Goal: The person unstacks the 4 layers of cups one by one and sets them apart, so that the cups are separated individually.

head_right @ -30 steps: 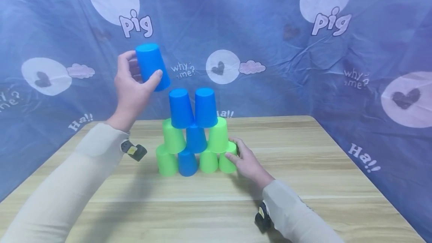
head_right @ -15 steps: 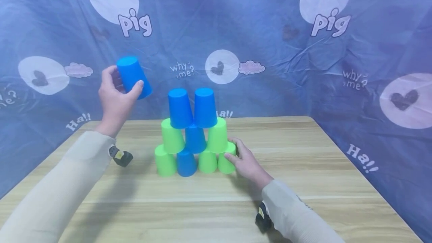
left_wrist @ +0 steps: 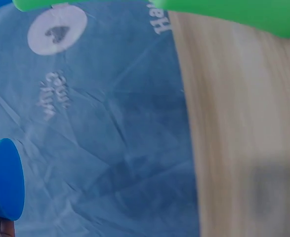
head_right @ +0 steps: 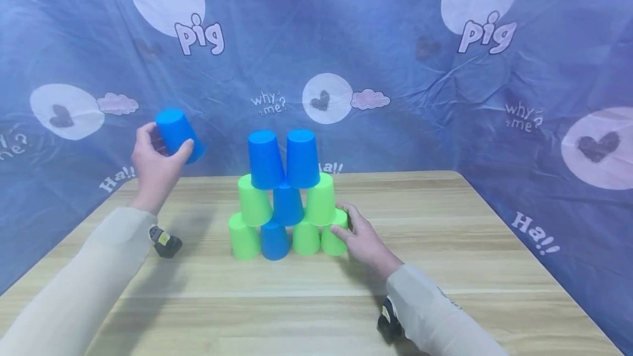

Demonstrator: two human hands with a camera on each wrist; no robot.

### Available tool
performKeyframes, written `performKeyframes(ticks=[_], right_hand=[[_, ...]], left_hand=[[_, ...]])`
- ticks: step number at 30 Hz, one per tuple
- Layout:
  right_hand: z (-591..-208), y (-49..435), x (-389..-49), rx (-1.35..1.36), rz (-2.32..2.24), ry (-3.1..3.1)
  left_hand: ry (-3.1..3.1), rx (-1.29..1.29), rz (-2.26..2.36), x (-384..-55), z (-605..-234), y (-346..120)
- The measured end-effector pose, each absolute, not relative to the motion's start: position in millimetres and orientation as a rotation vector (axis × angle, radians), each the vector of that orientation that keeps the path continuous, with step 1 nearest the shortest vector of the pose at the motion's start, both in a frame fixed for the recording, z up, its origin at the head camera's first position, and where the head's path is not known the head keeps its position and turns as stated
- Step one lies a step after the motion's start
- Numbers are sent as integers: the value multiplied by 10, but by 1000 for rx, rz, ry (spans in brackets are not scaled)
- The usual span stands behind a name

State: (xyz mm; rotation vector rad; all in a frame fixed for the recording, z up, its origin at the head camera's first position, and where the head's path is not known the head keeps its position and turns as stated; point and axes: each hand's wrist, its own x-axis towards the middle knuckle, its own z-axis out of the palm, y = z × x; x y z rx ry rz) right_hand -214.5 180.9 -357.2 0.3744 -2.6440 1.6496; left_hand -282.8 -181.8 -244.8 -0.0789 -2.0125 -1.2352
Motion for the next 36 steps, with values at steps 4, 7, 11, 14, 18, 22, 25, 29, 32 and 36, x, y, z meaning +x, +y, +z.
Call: performKeyframes(ticks=[4,7,11,14,18,22,25,29,32,36], right_hand=[[-3573,1808,-2149,383,1656,-2639],[-3575,1807,-2148,383,1656,-2640],[-3573,1810,-2143,386,1658,-2642],[-3569,1812,-2141,385,1661,-2642],[-3563,1812,-2136,376,1654,-2646],[-3562,1810,-2138,376,1652,-2649],[-3561,1809,-2139,370,1654,-2651],[-3562,1809,-2141,357,1656,-2656],[-3565,1807,-2142,352,1664,-2654],[-3571,1804,-2144,352,1665,-2648]], left_hand=[[-2034,-19,-1267,-2839,-2563,-1911],[-2041,40,-1288,-2853,-2655,-1975],[-2049,105,-1313,-2880,-2786,-2046],[-2066,142,-1333,-2899,-2879,-2086],[-2114,209,-1378,-2896,-2992,-2123],[-2165,266,-1424,-2894,-3109,-2153],[-2190,275,-1418,-2918,-3209,-2178],[-2226,297,-1411,-2936,-3331,-2206],[-2269,349,-1423,-2916,-3401,-2218],[-2325,411,-1426,-2883,-3489,-2241]])
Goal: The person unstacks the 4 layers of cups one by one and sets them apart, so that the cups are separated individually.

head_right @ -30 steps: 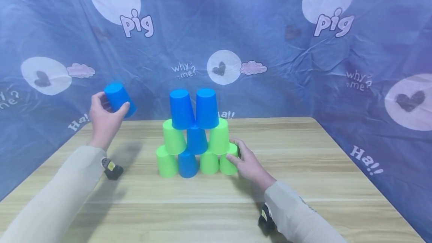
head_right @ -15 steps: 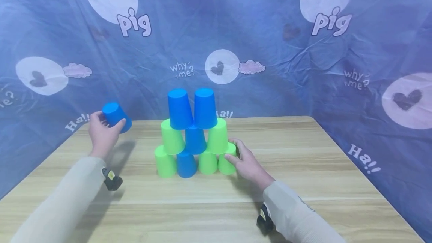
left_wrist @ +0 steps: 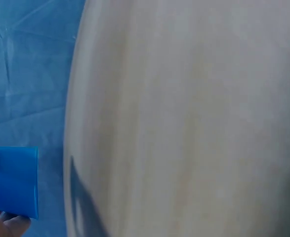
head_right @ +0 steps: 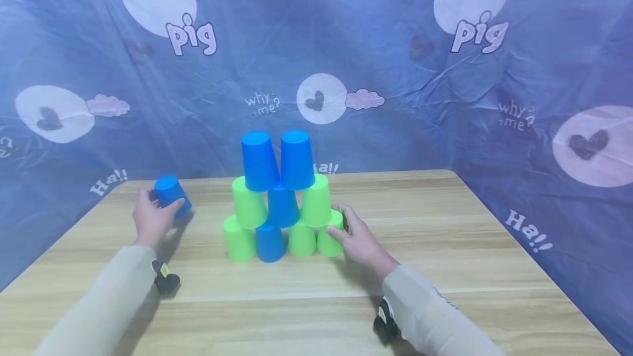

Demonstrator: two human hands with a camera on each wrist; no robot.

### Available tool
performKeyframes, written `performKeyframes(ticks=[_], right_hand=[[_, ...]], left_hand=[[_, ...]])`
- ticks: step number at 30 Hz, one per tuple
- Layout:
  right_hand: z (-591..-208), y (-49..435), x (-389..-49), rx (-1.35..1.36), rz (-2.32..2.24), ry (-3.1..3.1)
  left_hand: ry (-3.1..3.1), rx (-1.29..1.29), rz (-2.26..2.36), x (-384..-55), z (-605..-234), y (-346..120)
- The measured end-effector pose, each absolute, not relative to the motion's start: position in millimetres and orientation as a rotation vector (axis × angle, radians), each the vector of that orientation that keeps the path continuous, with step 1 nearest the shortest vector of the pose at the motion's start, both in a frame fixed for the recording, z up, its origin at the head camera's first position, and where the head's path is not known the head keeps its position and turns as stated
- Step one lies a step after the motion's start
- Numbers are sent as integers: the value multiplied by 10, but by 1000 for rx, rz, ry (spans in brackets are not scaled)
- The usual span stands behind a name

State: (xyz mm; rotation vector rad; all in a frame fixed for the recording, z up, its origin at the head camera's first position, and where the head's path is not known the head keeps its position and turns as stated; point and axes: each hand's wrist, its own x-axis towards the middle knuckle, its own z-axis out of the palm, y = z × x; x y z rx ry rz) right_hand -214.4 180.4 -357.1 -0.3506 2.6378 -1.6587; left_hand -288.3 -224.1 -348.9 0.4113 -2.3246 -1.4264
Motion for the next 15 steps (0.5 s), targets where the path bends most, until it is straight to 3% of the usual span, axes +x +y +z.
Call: performKeyframes(ticks=[15], right_hand=[[-3598,1807,-2154,-375,-1690,2616]], left_hand=[[-2383,554,-1442,-2905,-3676,-2366]])
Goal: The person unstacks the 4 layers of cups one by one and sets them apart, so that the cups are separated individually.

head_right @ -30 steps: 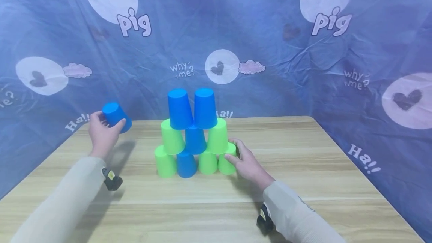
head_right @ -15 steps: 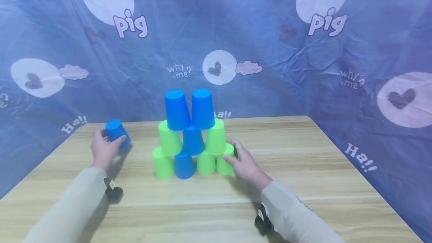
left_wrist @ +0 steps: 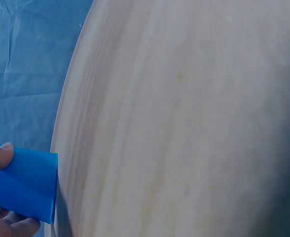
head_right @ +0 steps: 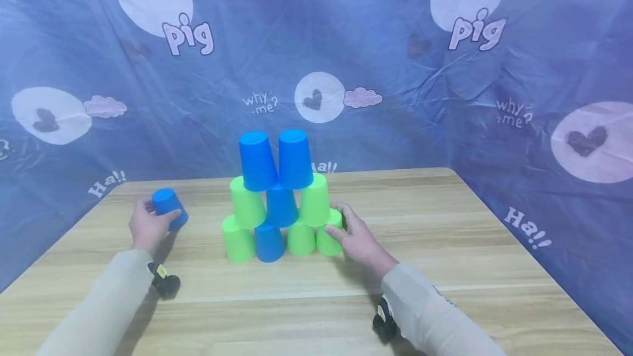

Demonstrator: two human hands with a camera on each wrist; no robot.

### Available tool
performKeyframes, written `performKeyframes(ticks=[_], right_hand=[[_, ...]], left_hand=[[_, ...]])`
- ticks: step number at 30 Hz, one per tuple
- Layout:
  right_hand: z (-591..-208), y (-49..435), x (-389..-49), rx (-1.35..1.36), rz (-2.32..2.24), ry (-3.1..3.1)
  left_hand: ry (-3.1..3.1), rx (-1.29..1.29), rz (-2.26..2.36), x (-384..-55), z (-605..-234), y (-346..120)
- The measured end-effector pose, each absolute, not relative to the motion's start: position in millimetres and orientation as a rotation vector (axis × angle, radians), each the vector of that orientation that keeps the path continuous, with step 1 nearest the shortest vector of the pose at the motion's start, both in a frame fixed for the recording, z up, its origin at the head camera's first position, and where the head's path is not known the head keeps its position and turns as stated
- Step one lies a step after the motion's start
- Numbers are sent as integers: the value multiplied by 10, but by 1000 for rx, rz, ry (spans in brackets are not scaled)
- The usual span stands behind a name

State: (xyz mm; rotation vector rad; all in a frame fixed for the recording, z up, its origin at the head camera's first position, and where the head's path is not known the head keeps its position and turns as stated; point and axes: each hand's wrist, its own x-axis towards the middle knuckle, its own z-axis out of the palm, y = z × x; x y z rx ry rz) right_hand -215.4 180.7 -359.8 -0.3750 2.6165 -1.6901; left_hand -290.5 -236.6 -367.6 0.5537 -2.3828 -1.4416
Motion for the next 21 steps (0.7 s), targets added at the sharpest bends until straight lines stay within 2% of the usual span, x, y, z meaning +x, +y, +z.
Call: performKeyframes(ticks=[14,21], right_hand=[[-3591,1798,-2162,-355,-1687,2616],[-3589,1796,-2154,-342,-1694,2603]], left_hand=[[-2411,560,-1462,-2904,-3628,-2373],[-2292,444,-1405,-2874,-3354,-2260]])
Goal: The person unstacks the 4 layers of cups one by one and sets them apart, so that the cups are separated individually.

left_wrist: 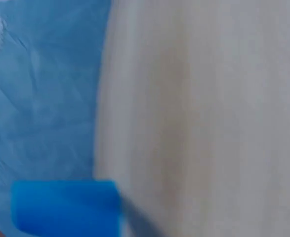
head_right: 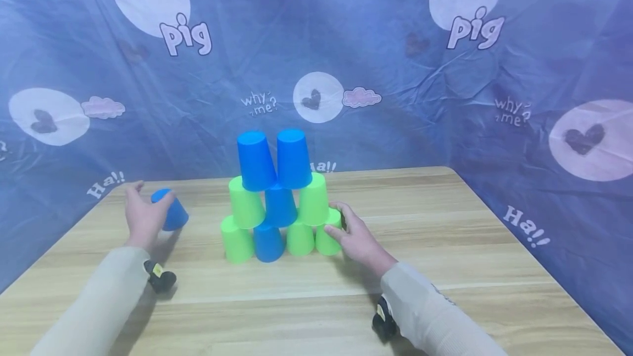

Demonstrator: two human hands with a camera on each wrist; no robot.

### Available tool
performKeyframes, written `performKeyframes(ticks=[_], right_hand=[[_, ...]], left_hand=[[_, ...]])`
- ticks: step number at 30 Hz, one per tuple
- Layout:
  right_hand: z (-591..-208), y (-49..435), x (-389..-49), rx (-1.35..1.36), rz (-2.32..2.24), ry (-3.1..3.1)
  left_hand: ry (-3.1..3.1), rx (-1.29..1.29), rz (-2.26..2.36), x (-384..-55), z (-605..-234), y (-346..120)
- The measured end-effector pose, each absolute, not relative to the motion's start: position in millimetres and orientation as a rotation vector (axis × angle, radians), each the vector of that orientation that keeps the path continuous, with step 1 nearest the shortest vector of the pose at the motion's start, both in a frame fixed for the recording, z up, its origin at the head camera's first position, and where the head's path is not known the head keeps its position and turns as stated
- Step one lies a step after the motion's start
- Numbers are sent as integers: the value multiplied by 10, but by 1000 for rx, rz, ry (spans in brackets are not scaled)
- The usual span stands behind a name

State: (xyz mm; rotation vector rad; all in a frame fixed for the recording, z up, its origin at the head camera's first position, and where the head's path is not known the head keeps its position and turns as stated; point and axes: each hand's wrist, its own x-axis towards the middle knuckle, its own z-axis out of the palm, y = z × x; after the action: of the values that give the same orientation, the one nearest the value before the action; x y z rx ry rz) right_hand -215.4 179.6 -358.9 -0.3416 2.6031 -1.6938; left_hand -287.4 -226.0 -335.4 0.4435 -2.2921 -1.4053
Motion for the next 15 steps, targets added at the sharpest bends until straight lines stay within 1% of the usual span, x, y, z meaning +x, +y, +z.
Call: performKeyframes(ticks=[8,15], right_hand=[[-3586,1806,-2151,-349,-1690,2610],[-3604,1807,-2153,-349,-1683,2615]], left_hand=[[-2094,128,-1360,-2792,-2946,-1891],[-2008,-122,-1516,-2659,-2711,-1602]])
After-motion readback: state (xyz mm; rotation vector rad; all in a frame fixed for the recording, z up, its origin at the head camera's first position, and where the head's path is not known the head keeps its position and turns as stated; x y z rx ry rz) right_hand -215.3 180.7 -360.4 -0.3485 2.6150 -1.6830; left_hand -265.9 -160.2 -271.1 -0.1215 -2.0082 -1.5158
